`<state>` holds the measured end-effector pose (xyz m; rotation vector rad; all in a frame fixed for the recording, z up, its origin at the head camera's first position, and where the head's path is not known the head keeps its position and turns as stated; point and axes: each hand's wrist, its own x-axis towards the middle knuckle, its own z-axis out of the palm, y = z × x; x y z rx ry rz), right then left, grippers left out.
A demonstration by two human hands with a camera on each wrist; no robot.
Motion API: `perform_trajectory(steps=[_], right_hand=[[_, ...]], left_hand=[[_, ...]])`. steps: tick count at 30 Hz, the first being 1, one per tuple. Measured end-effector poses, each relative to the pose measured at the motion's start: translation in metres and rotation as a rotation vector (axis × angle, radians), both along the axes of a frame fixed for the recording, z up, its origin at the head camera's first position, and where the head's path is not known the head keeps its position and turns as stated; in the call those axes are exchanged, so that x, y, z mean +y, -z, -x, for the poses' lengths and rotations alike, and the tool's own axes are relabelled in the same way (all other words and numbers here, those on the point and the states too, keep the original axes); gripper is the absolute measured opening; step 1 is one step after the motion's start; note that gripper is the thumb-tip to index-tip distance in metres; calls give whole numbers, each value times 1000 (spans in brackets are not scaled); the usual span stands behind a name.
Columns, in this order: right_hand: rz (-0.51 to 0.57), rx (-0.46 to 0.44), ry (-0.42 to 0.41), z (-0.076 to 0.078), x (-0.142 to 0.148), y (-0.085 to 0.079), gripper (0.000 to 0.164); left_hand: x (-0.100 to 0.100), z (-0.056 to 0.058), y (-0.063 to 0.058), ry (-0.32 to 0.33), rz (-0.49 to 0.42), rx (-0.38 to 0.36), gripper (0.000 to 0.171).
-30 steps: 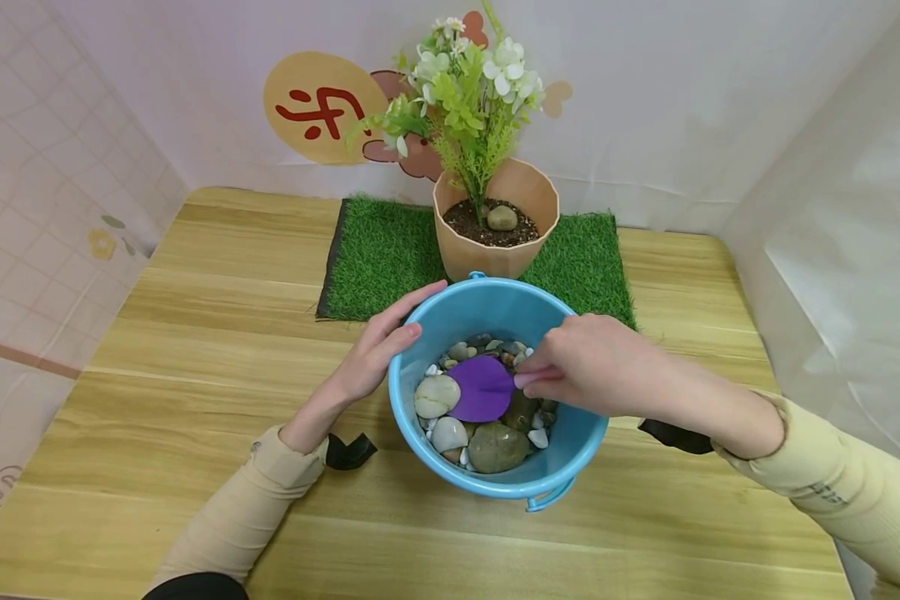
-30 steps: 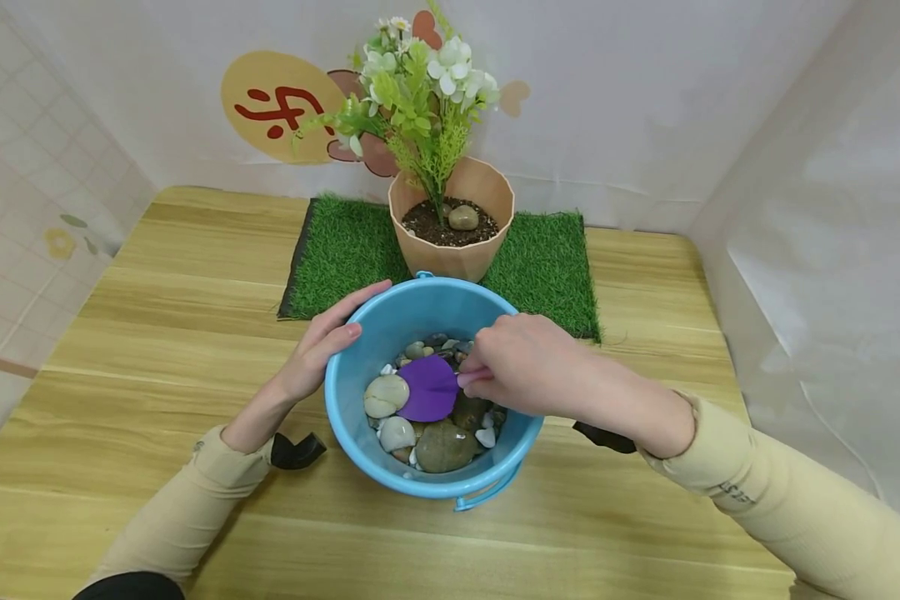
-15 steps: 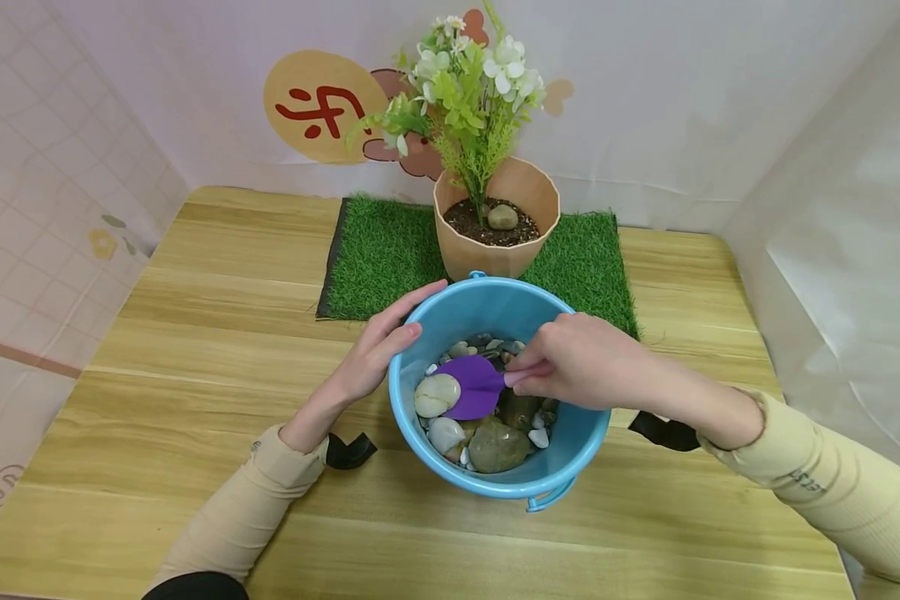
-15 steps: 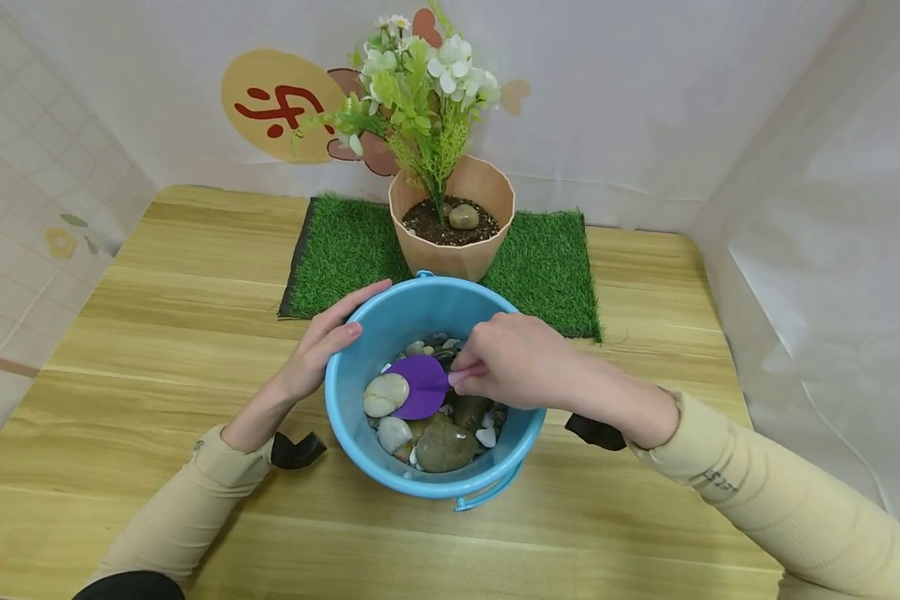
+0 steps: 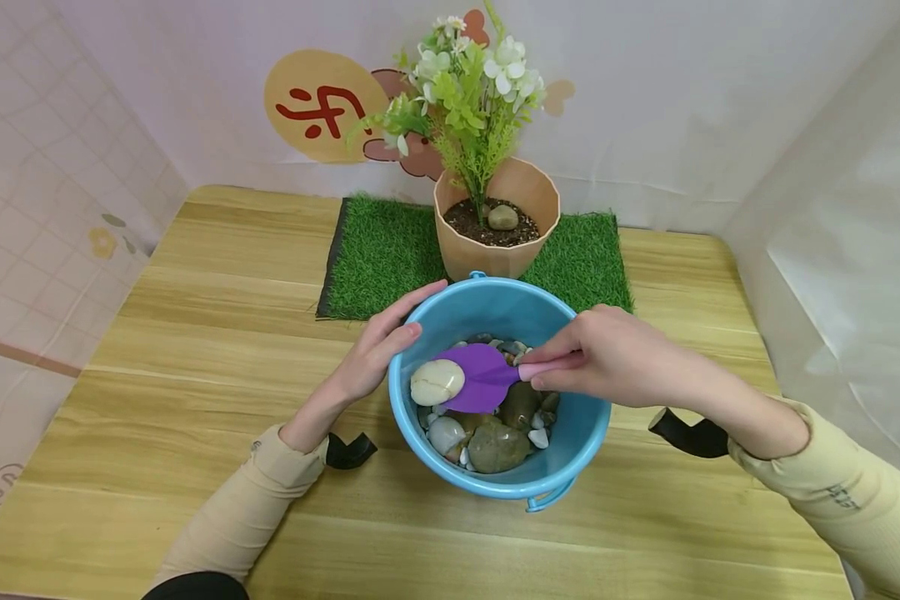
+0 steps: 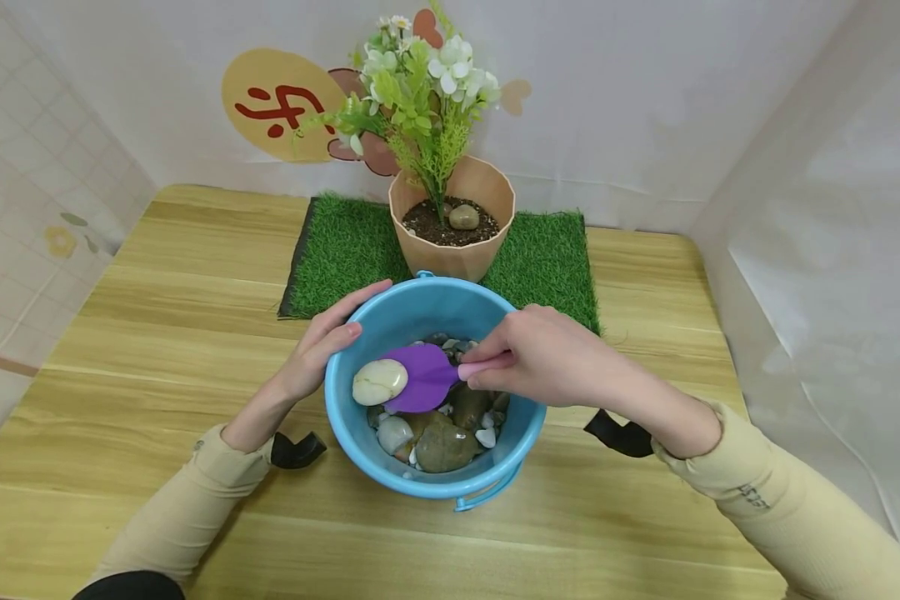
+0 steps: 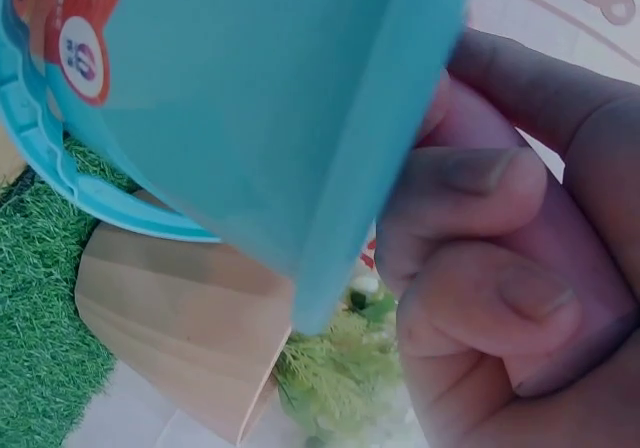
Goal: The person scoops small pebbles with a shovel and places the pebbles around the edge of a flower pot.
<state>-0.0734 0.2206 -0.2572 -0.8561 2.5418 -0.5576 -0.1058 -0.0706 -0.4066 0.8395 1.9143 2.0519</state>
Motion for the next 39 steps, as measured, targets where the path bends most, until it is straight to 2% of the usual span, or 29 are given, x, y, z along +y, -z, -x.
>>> perform_trajectory(steps=[8, 12, 18, 22, 32, 39], right_hand=[[68, -62, 53, -2, 12, -6, 23], [79, -52, 81, -3, 19, -8, 24], [39, -41, 166, -3, 28, -16, 22], [52, 3, 175, -1, 35, -21, 24], [11, 90, 232, 14, 48, -31, 27], [-33, 105, 348, 29, 51, -33, 26]], left_hand=[[0, -1, -2, -5, 5, -6, 62], [0, -1, -3, -11, 12, -2, 61], [0, -1, -2, -8, 16, 0, 61], [0, -2, -3, -5, 13, -7, 61], [0, -1, -2, 5, 4, -26, 62], [-1, -1, -1, -7, 12, -21, 62]])
